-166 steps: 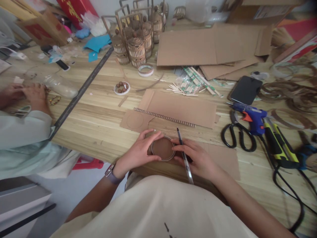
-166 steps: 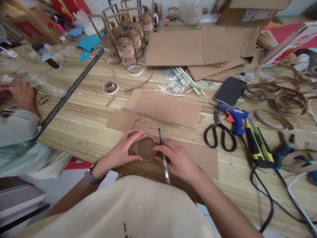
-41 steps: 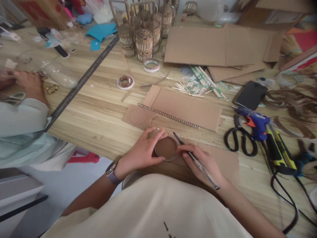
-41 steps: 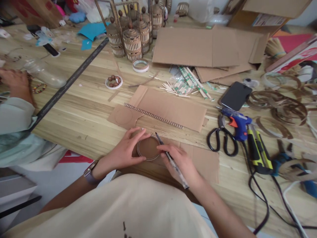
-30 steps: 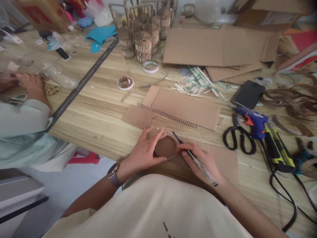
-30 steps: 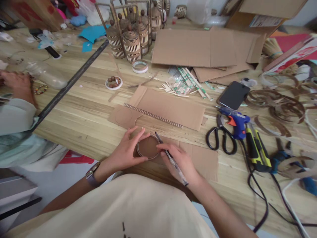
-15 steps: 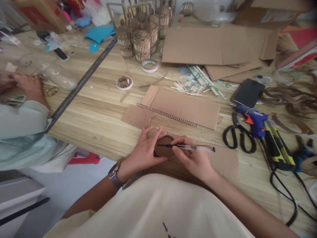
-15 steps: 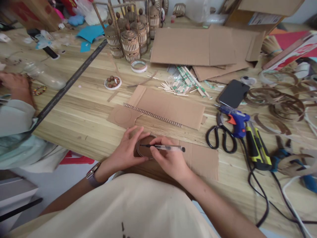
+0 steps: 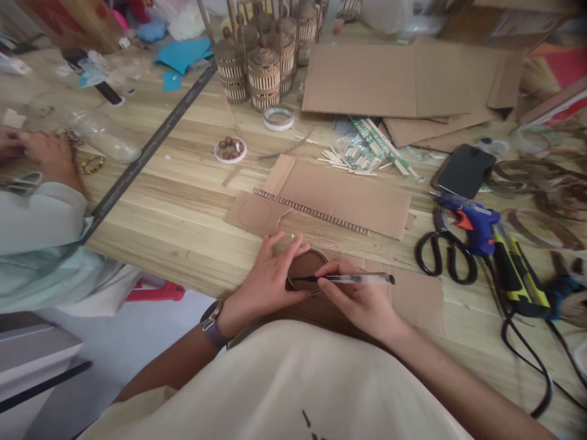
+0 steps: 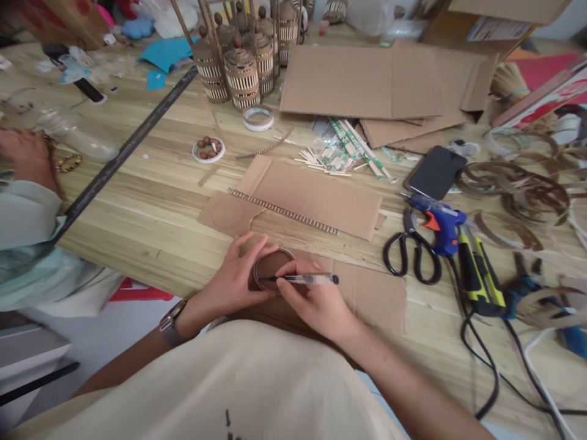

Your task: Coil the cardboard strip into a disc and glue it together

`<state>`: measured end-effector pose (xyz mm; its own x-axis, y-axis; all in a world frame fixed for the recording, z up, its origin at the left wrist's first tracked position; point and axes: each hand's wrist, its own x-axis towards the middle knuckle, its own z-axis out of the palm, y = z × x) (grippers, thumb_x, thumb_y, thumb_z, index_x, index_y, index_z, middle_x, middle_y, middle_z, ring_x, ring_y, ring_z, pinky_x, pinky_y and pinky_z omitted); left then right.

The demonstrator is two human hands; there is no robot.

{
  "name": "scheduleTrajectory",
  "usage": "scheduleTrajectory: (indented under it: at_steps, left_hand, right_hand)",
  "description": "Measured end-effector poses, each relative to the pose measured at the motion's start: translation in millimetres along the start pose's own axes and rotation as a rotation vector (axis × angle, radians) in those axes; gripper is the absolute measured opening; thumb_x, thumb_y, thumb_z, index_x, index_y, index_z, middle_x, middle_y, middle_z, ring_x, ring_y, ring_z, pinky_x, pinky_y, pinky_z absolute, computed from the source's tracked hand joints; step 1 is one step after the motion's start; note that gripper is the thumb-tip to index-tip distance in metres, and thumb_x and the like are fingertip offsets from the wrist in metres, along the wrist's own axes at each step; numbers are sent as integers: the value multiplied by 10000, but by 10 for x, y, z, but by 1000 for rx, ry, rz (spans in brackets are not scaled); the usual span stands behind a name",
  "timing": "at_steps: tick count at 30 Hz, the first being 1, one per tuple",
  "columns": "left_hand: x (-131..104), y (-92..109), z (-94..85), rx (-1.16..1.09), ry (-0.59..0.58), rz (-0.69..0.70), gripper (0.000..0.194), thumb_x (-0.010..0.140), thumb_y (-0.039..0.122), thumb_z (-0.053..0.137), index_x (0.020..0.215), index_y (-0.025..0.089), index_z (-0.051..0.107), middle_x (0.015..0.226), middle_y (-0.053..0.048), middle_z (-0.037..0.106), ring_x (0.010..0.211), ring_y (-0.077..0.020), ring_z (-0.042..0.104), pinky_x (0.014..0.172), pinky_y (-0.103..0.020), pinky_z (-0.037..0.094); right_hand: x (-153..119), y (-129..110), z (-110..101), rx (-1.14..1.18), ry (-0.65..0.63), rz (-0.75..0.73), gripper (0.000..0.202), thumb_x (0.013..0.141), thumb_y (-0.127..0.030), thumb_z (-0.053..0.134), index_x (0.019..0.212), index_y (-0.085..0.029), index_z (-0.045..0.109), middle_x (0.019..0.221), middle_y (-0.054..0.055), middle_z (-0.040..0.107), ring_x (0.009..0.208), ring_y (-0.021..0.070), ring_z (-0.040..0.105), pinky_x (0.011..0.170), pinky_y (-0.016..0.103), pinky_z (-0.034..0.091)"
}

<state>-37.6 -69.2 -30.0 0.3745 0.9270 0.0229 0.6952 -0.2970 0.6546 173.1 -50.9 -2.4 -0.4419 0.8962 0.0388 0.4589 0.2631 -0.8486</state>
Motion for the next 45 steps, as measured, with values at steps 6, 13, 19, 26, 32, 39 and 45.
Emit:
scheduleTrajectory:
  at_steps: [6,13,19,26,32,39,45]
  left_hand:
    - [1,-3,-9,14,-27,0,1100,754,504,791,1570,210,114,1441,-82,579,1483,-385,148,1197,-593,139]
    - [4,2,-14,24,-35,-18,1095,748,513,790,1567,209,129,1444,-95,574,1491,-386,151,1204,-611,95]
    - [5,14,-39,35,-59,-14,1045,783,545,747,1569,218,142,1447,-103,568,1498,-403,130,1195,-634,90]
    - [16,30,-63,61,-80,-21,1032,773,508,757,1564,211,164,1433,-94,580,1490,-411,146,1189,-660,62]
    - [18,17,-43,54,-75,-25,1002,767,515,761,1546,198,216,1428,-88,584,1485,-411,150,1192,-655,71]
    - [12,-17,-20,67,-61,-5,1015,773,558,741,1554,214,191,1436,-88,573,1492,-417,133,1193,-646,63]
    - [23,2,-30,63,-68,-29,1002,756,519,761,1540,194,227,1421,-88,588,1477,-426,159,1195,-648,53]
  right_hand:
    - [77,-63,-97,57,-10,10,111,871,-273,551,810,-234,635,735,7,694,687,172,646,639,292,500]
    - [155,-94,-35,87,-58,54,118,861,-295,544,828,-228,635,734,8,678,671,170,631,584,277,482]
    - [151,-138,-146,46,-160,117,175,878,-329,519,796,-223,631,659,4,633,576,156,571,497,269,433]
    - [326,-179,-388,-85,-290,117,191,855,-320,508,735,-217,615,584,-18,583,497,131,509,473,263,396]
    - [422,-225,-380,-77,-290,108,207,862,-341,497,740,-216,609,631,-7,604,568,140,537,512,253,412]
    - [420,-224,-247,-110,-365,112,183,863,-294,496,747,-207,606,645,-3,637,596,143,572,524,243,408]
    - [484,-256,-344,-242,-434,117,175,842,-247,496,708,-211,601,535,-37,554,483,116,499,467,240,347]
